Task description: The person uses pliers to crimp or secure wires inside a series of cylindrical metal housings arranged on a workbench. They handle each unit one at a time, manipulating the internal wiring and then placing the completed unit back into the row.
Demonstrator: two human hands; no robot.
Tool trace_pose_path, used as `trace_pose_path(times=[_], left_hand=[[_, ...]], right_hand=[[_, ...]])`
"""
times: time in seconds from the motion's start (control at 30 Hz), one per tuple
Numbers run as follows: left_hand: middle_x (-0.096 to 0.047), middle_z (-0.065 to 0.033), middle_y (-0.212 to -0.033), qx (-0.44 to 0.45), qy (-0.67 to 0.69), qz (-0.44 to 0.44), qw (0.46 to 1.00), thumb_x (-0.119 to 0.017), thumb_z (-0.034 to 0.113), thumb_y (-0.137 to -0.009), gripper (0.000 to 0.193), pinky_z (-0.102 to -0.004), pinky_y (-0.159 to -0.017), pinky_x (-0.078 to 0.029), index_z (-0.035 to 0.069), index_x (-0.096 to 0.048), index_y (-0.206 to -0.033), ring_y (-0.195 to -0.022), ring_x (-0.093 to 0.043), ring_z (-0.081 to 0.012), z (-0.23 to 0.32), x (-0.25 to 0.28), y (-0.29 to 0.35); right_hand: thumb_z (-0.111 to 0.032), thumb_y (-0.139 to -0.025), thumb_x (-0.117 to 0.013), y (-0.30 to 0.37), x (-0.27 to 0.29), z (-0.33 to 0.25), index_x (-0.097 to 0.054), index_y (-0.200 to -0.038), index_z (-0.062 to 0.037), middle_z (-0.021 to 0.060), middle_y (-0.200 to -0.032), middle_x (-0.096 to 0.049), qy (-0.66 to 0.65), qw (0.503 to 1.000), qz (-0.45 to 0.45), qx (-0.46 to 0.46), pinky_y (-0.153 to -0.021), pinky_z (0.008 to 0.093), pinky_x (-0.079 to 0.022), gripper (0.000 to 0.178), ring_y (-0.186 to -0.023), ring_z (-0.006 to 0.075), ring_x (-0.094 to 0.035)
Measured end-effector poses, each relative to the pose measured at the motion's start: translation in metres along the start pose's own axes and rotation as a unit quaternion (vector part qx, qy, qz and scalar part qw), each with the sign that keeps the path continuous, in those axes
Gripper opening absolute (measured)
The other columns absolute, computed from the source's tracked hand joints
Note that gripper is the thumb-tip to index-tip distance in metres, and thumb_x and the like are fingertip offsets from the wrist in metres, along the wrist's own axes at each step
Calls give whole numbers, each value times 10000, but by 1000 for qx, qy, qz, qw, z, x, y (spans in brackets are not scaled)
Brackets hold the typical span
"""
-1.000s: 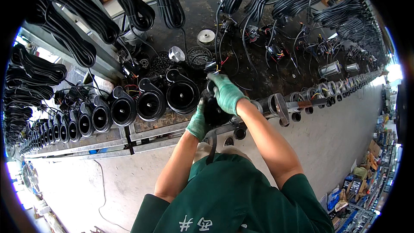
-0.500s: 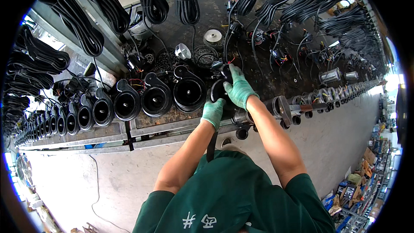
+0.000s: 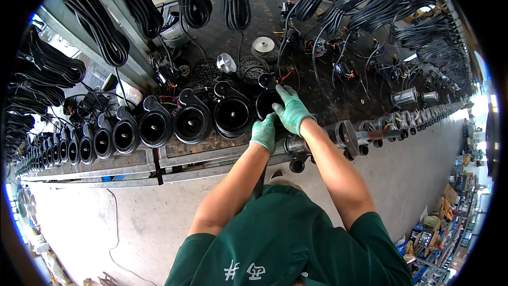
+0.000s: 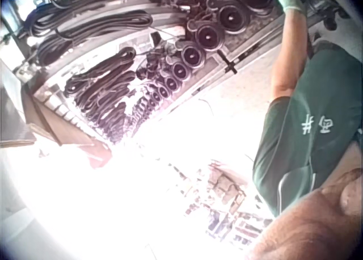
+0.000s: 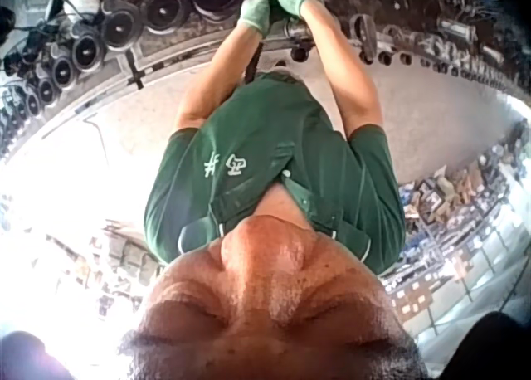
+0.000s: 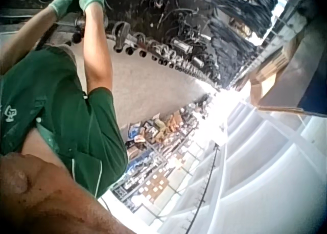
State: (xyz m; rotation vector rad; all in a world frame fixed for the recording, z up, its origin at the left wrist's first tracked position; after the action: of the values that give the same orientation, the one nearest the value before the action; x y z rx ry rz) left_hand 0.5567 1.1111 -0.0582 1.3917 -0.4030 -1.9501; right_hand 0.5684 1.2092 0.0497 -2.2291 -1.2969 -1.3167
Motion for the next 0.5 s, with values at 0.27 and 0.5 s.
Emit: trace_pose_path(times=[0.27, 0.5], left_hand=[[-723, -192, -1191, -13, -20, 19, 1000, -542, 234, -1060, 340, -544, -949, -605, -17, -672, -1250, -1046, -725, -367, 7, 0, 9], [-751, -117, -1065, -104, -154, 45, 982, -711, 269, -995, 436, -402, -641, -661, 117, -583, -1383, -801, -767, -267, 24, -18, 32]], right_hand=[[-251, -1037, -620, 3, 8, 3, -339, -1613, -103, 242, -1661, -291, 18, 998, -45, 49, -1225, 411, -351, 658, -1497, 410, -371], [-135, -1024, -596, 51, 133, 16, -547, -1464, -93, 184, -1328, -684, -48, 990, 30, 127, -1021, 388, -548, 445, -1183, 302, -693]])
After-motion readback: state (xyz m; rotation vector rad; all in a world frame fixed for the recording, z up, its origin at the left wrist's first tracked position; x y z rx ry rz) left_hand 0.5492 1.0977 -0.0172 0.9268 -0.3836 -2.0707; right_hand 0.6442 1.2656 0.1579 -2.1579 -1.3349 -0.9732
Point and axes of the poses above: each hand's wrist, its own y-axis away from the middle knuckle, its own x-axis out of the back of the hand, z = x × y, the point moved 8 cm from there along -y, towards the middle knuckle
